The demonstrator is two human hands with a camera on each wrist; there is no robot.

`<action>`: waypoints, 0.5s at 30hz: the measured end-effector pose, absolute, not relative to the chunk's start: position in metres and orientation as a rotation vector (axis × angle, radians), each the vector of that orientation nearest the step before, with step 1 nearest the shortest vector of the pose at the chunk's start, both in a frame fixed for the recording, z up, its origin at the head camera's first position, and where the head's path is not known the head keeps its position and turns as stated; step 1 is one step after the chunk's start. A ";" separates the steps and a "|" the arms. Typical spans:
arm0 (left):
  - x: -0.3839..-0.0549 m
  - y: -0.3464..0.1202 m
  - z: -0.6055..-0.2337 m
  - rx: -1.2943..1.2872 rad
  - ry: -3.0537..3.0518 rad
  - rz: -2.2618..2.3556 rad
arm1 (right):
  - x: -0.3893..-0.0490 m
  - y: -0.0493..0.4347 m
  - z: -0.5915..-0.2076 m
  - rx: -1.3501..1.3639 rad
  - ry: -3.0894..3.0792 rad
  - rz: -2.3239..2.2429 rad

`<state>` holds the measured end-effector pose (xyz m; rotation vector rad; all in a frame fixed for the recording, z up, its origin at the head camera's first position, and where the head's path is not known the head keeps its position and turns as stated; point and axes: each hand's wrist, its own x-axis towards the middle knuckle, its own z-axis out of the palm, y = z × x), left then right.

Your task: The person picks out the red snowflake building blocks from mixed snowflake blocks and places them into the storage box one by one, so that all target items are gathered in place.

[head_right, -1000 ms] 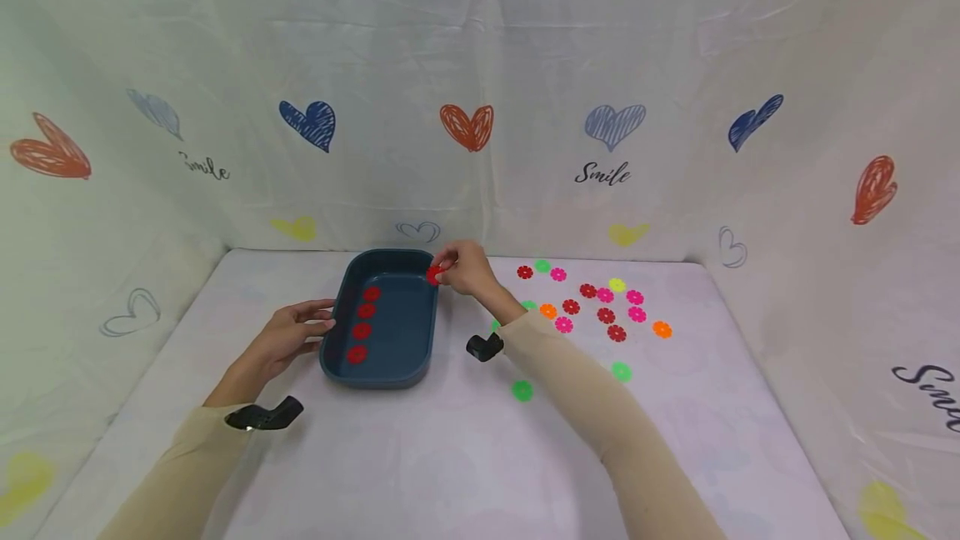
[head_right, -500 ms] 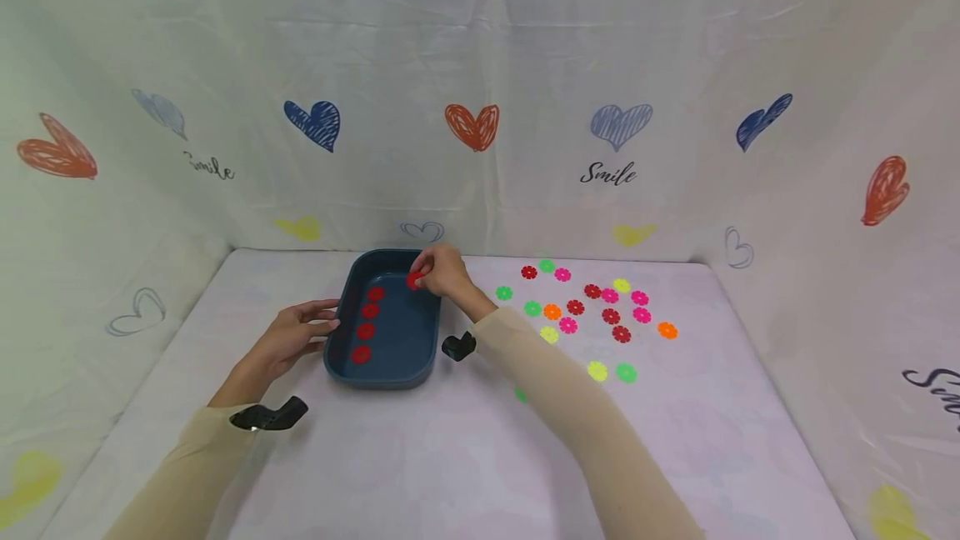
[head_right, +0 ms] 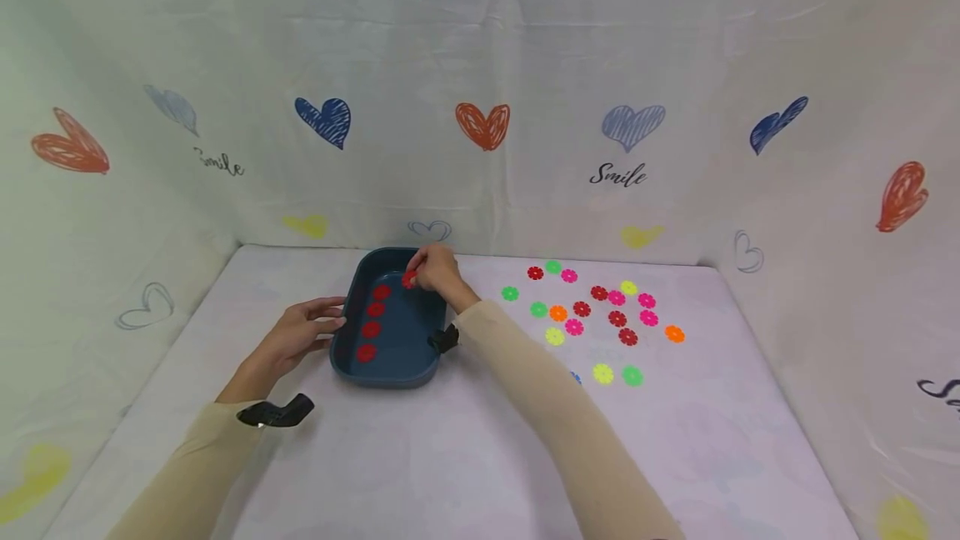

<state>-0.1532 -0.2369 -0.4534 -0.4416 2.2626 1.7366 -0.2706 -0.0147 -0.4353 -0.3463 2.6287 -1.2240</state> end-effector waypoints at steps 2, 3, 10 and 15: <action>-0.153 -0.236 -0.453 -0.444 2.262 1.737 | -0.272 -0.018 -0.436 -0.346 2.641 -1.208; -0.153 -0.236 -0.452 -0.447 2.261 1.737 | -0.272 -0.020 -0.437 -0.346 2.646 -1.201; -0.153 -0.236 -0.453 -0.444 2.263 1.749 | -0.274 -0.030 -0.441 -0.308 2.674 -1.137; -0.153 -0.236 -0.452 -0.440 2.257 1.760 | -0.274 -0.036 -0.443 -0.233 2.671 -1.123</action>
